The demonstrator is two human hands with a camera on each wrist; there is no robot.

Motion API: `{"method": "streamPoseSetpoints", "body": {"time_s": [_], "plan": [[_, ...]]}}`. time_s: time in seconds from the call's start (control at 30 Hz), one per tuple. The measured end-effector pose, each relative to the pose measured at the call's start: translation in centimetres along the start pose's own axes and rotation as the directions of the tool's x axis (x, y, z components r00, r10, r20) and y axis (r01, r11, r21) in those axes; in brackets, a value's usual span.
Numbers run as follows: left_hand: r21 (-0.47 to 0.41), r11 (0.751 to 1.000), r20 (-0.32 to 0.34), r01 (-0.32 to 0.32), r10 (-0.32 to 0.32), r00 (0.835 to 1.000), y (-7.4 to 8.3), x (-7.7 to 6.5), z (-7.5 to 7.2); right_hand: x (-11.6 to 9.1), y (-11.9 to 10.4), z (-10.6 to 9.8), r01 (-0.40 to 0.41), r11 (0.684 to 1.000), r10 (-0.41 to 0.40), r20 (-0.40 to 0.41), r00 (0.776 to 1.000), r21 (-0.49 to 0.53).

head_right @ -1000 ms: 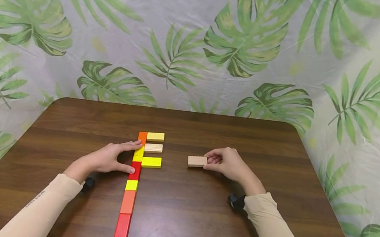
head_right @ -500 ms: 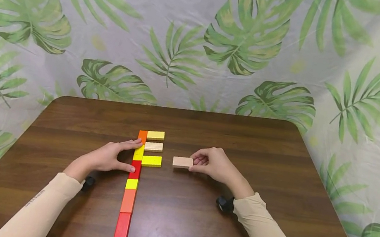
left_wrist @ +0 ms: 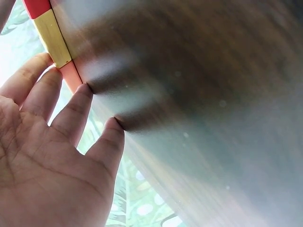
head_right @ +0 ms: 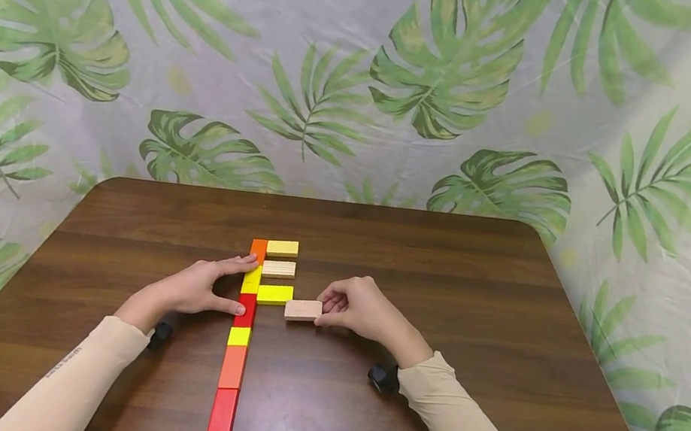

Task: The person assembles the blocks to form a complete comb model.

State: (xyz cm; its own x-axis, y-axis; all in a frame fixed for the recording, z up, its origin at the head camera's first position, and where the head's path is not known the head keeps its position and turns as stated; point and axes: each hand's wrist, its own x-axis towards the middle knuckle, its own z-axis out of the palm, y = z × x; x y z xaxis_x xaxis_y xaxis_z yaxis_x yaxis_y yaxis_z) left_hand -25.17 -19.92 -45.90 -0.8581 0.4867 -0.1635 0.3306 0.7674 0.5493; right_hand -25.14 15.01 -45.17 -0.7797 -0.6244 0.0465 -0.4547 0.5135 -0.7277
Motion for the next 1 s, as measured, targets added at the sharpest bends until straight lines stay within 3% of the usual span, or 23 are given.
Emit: {"method": "streamPoseSetpoints", "body": {"time_s": [0.57, 1.0], "plan": [[0.011, 1.0, -0.007, -0.017, 0.017, 1.0, 0.2, 0.0, 0.0, 2.0, -1.4, 2.4, -0.01, 1.0, 0.011, 0.065, 0.998, -0.005], [-0.005, 1.0, -0.007, 0.006, -0.006, 1.0, -0.2, -0.2, 0.0, 2.9, -2.0, 3.6, -0.017, 1.0, 0.019, 0.111, 0.994, -0.018]]}}
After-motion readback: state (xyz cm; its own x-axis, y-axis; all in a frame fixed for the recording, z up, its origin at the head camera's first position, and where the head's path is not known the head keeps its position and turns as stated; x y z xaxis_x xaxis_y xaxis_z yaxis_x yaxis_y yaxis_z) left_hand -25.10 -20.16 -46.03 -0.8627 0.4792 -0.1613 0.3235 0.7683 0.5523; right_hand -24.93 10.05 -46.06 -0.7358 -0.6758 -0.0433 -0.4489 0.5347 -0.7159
